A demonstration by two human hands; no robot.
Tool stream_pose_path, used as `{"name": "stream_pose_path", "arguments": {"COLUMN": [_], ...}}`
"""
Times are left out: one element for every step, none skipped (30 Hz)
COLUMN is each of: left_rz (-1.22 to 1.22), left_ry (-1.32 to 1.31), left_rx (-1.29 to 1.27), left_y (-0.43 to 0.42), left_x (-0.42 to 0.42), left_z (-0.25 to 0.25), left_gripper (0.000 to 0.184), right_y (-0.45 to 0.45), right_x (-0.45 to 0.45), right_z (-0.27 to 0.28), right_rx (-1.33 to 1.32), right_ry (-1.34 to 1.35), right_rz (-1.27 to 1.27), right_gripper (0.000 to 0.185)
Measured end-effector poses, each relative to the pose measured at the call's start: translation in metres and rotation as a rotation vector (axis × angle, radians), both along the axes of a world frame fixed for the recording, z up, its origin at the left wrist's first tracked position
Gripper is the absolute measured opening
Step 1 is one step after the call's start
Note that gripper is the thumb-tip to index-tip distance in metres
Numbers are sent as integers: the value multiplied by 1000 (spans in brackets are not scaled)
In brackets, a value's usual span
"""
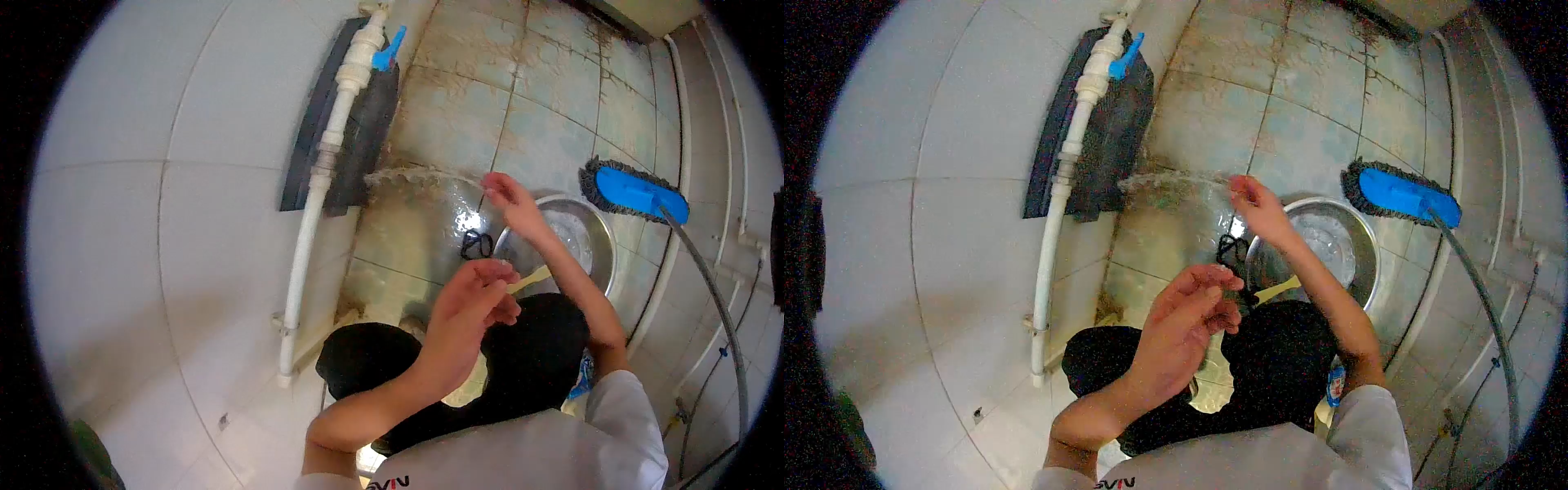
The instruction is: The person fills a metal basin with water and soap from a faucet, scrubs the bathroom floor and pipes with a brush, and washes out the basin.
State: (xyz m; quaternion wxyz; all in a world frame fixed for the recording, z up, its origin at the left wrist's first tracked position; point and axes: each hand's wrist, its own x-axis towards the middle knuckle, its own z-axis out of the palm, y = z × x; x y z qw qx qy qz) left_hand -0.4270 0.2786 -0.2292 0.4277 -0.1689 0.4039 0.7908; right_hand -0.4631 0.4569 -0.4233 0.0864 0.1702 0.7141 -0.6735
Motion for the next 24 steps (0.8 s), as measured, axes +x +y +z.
{"name": "stream_pose_path", "arguments": {"left_rz": [24,30,54,79,91,95,98,102,87,71,76,70,66,68,58,50,54,47,41,44,63,81,89,103], "left_ry": [21,25,11,-3,-3,25,54,52,39,26,24,38,50,47,41,35,34,34,32,33,29,27,29,21], "left_rx": [-16,-9,2,10,10,21,32,34,52,70,72,82,94,96,118,140,141,142,142,146,140,133,139,97], "left_y": [-4,-6,-10,-12,-15,-16,-17,-18,-20,-21,-20,-19,-18,-18,-17,-17,-17,-18,-18,-20,-24,-28,-32,-38], "left_x": [1,0,-1,-1,-1,0,0,1,3,5,6,7,10,13,14,14,14,15,14,14,15,15,14,11], "left_z": [0,1,4,5,8,9,10,9,8,8,8,9,9,8,8,8,7,6,6,6,9,11,14,19], "left_gripper": [21,21,20,20,20,20,19,19,19,19,19,19,19,19,19,19,19,19,19,19,20,20,20,21], "right_y": [13,31,47,63,78,91,109,120,102,76,50,41,40,40,42,44,45,47,46,45,45,44,45,45], "right_x": [14,32,51,72,94,119,147,169,173,166,158,166,173,184,191,195,198,201,201,201,199,197,191,183], "right_z": [-14,-37,-52,-69,-85,-105,-137,-158,-138,-103,-65,-60,-61,-68,-73,-75,-75,-75,-71,-66,-60,-53,-47,-40], "right_rx": [92,185,293,398,448,498,590,683,684,863,1007,1032,1001,946,866,768,650,526,396,258,139,23,-53,-99], "right_ry": [24,45,39,33,-29,-91,-176,-263,-263,-564,-877,-977,-958,-905,-829,-751,-680,-616,-561,-511,-465,-424,-385,-352], "right_rz": [-103,-203,-302,-400,-461,-526,-495,-465,-461,-397,-270,-225,-233,-276,-326,-379,-437,-491,-550,-610,-663,-713,-736,-741], "right_gripper": [29,26,25,23,23,22,25,28,28,29,31,31,32,33,33,34,35,36,37,38,38,39,40,41]}}
